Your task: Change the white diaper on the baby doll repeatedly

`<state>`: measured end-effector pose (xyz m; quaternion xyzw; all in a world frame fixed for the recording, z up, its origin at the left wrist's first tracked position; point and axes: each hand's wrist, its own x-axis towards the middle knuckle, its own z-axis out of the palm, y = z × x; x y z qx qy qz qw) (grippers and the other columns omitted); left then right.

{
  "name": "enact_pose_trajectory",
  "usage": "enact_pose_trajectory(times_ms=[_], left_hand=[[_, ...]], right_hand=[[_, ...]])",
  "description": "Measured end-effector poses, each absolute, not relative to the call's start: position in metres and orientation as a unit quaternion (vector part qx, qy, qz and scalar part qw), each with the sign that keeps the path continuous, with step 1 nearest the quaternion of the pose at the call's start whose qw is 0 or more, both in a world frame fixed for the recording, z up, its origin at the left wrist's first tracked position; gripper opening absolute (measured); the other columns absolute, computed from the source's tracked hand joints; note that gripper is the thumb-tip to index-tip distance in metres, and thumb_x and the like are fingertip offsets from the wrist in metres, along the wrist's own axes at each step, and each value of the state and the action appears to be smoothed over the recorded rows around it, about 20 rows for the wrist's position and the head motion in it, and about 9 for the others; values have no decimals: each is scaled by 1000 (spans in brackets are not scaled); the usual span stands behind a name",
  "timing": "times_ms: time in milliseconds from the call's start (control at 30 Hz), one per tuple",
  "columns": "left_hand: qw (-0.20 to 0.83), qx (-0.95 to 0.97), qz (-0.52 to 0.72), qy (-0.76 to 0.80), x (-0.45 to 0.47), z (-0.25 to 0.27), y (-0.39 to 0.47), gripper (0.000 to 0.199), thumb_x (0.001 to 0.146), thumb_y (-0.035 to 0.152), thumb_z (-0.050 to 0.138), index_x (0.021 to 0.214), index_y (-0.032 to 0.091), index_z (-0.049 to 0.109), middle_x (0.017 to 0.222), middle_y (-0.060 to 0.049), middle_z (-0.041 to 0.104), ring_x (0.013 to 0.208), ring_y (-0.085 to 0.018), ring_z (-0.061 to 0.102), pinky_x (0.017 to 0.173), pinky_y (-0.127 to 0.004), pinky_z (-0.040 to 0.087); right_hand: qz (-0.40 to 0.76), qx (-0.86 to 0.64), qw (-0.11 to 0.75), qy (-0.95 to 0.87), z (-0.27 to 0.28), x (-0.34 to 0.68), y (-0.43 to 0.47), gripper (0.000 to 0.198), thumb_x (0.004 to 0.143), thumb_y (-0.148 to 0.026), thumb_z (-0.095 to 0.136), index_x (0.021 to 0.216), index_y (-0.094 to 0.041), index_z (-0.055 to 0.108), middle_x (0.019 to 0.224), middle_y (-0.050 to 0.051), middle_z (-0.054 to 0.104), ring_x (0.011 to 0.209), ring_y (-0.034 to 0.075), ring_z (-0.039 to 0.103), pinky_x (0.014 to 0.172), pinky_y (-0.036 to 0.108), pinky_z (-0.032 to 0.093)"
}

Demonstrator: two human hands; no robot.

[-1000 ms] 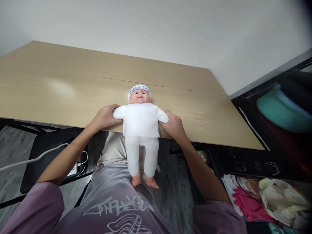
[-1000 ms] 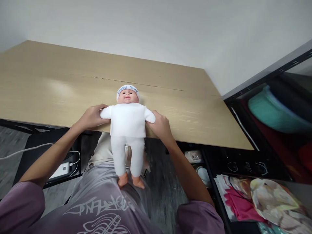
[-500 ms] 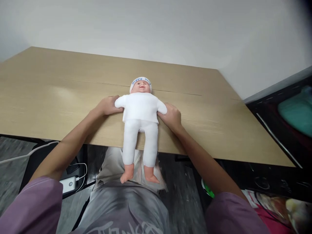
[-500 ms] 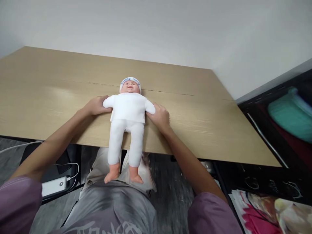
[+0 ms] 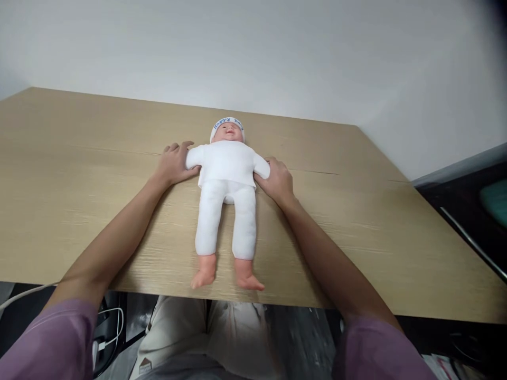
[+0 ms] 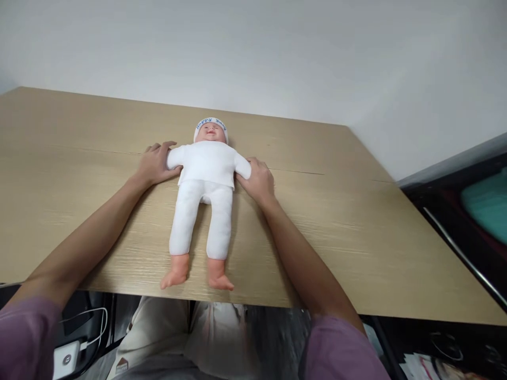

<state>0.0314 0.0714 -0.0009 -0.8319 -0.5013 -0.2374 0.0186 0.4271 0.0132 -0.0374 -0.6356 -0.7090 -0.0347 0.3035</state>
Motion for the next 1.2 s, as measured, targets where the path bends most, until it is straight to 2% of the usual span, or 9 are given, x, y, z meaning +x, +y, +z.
enact_pose_trajectory(times_ms=[67, 133, 300, 533, 700, 833, 1000, 1133, 1200], left_hand=[[32, -827, -262, -497, 20, -5, 61, 88, 96, 78, 70, 157, 15, 63, 151, -24, 75, 145, -50, 62, 125, -65, 44], [13, -830, -268, -489, 5, -8, 49, 80, 102, 80, 64, 153, 18, 66, 155, -22, 73, 145, -47, 61, 124, -62, 45], [-30, -833, -260, -487, -15, -11, 43, 72, 111, 76, 56, 155, 20, 67, 149, -18, 77, 138, -42, 67, 123, -58, 48], [-62, -815, -282, -502, -6, -12, 58, 77, 110, 76, 58, 162, 19, 63, 155, -18, 76, 140, -42, 69, 122, -58, 52], [-62, -813, -265, -514, -14, -12, 55, 85, 107, 76, 59, 168, 16, 59, 159, -22, 74, 141, -44, 69, 122, -60, 53], [-87, -806, -250, -529, -24, -12, 56, 94, 103, 78, 62, 172, 14, 55, 152, -23, 76, 134, -44, 73, 115, -58, 57], [-91, -811, -256, -518, -27, -13, 61, 88, 105, 75, 60, 169, 16, 58, 157, -23, 74, 138, -44, 70, 119, -59, 55], [-79, -813, -254, -518, -26, -14, 66, 85, 106, 73, 60, 170, 17, 57, 160, -24, 72, 144, -44, 66, 125, -62, 50], [-81, -813, -258, -516, -27, -16, 67, 86, 106, 74, 60, 170, 16, 58, 162, -24, 71, 145, -44, 65, 126, -63, 49]], right_hand=[[-27, -587, 326, -740, -40, 440, 6, 69, 103, -67, 67, 148, -15, 67, 143, 25, 78, 130, 45, 72, 114, 60, 59], [-16, -548, 334, -767, -43, 455, -5, 75, 105, -68, 66, 158, -15, 63, 152, 25, 75, 135, 45, 72, 120, 62, 56], [14, -526, 337, -781, -47, 477, -5, 72, 111, -72, 61, 164, -23, 67, 160, 18, 75, 140, 44, 73, 123, 64, 54], [43, -554, 345, -756, -50, 473, 11, 85, 109, -80, 59, 173, -23, 59, 167, 18, 70, 147, 43, 69, 128, 63, 53], [61, -573, 344, -742, -55, 480, 9, 92, 105, -84, 61, 169, -18, 60, 163, 23, 71, 141, 45, 71, 124, 66, 55], [69, -565, 340, -749, -58, 486, 10, 87, 106, -78, 62, 170, -19, 59, 165, 23, 70, 144, 45, 68, 127, 67, 51], [64, -567, 333, -751, -57, 487, 13, 82, 108, -72, 61, 170, -19, 60, 163, 21, 72, 141, 43, 68, 127, 65, 49], [57, -590, 323, -738, -56, 486, 15, 86, 108, -76, 58, 172, -18, 59, 151, 21, 79, 131, 43, 70, 124, 65, 50], [57, -594, 324, -734, -58, 486, 16, 87, 108, -77, 58, 173, -19, 58, 154, 21, 77, 133, 43, 69, 124, 65, 50]])
